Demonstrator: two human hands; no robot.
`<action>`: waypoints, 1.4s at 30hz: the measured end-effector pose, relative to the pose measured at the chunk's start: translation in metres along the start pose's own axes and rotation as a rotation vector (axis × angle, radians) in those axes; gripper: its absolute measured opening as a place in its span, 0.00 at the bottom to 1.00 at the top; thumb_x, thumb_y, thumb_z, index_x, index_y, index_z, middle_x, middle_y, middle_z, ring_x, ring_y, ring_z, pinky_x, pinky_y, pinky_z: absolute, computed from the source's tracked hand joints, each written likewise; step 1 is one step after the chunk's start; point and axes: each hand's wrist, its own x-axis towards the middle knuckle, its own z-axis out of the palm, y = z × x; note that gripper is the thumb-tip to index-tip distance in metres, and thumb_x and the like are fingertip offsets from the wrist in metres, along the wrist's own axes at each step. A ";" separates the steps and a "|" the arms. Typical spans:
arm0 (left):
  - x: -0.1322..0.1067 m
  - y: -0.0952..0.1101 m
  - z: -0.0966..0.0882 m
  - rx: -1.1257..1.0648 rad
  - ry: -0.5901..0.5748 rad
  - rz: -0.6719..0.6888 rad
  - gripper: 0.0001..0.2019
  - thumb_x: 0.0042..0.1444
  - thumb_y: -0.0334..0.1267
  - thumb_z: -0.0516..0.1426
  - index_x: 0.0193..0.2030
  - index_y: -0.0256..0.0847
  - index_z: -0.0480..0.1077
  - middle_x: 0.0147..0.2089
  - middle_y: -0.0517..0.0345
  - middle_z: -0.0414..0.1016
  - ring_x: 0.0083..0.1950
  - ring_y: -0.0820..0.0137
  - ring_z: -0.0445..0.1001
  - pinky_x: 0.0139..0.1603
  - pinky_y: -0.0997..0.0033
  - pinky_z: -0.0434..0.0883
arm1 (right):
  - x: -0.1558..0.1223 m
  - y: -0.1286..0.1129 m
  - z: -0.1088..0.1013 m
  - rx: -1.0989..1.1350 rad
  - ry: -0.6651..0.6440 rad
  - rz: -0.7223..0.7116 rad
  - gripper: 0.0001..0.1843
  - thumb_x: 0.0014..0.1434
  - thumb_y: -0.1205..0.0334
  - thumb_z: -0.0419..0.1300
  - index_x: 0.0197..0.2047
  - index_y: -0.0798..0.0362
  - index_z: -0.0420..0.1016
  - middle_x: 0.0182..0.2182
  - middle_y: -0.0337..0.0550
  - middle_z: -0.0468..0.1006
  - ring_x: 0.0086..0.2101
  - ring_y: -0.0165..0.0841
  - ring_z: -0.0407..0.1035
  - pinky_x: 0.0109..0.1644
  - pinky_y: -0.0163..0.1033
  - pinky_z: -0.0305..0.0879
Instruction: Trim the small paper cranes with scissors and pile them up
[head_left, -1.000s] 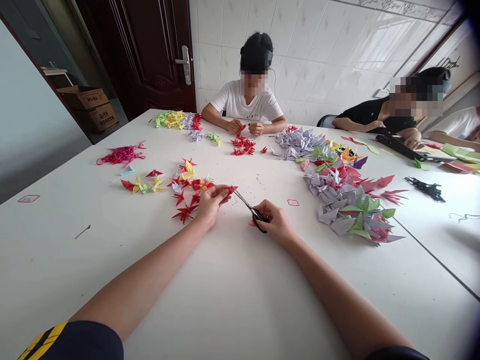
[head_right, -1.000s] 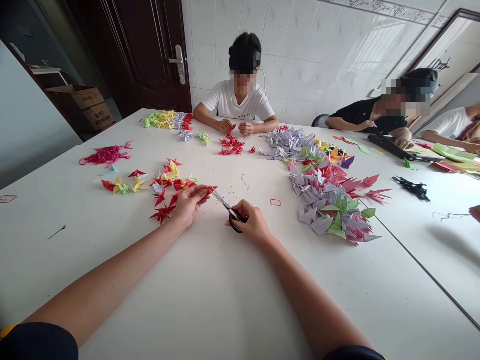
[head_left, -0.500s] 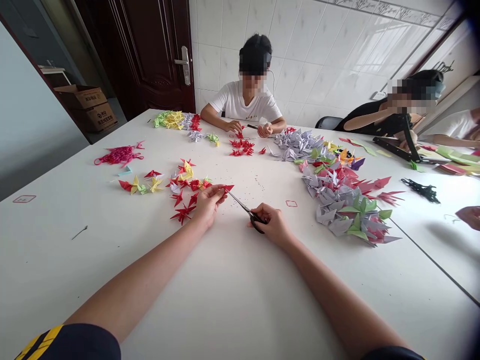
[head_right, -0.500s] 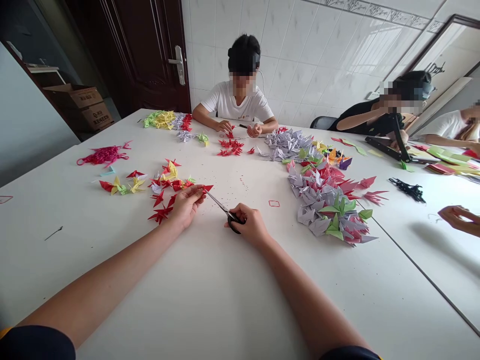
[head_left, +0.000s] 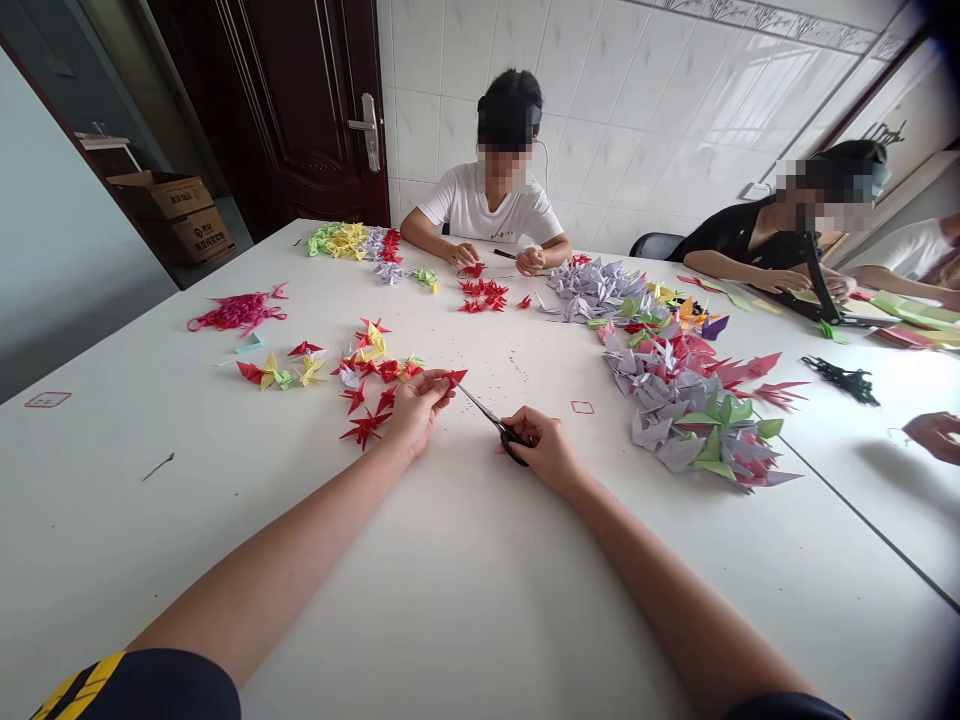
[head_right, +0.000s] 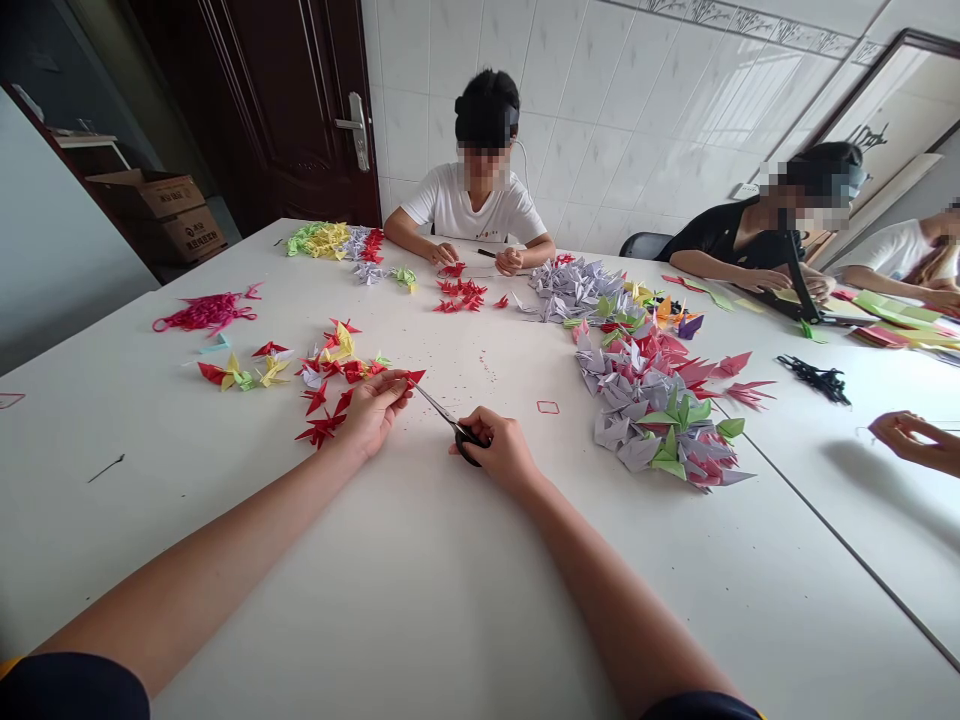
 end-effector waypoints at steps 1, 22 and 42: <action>0.000 0.000 0.000 0.007 -0.002 -0.003 0.12 0.42 0.34 0.69 0.35 0.38 0.76 0.36 0.56 0.77 0.39 0.74 0.74 0.48 0.69 0.70 | 0.000 0.000 0.000 0.008 -0.001 0.003 0.11 0.47 0.64 0.63 0.37 0.50 0.73 0.25 0.35 0.76 0.24 0.29 0.58 0.30 0.36 0.56; 0.004 -0.001 -0.001 -0.131 0.001 -0.152 0.08 0.48 0.23 0.62 0.35 0.37 0.73 0.33 0.58 0.77 0.37 0.76 0.77 0.45 0.75 0.74 | 0.000 0.002 0.000 0.090 -0.041 0.016 0.12 0.49 0.63 0.64 0.40 0.51 0.73 0.27 0.38 0.79 0.26 0.31 0.66 0.30 0.36 0.56; -0.001 0.005 0.005 -0.207 0.031 -0.203 0.08 0.54 0.19 0.58 0.35 0.34 0.73 0.31 0.56 0.77 0.34 0.76 0.77 0.38 0.81 0.74 | 0.000 0.000 0.000 0.092 -0.047 0.004 0.13 0.50 0.57 0.66 0.39 0.50 0.73 0.27 0.40 0.80 0.27 0.33 0.69 0.28 0.37 0.60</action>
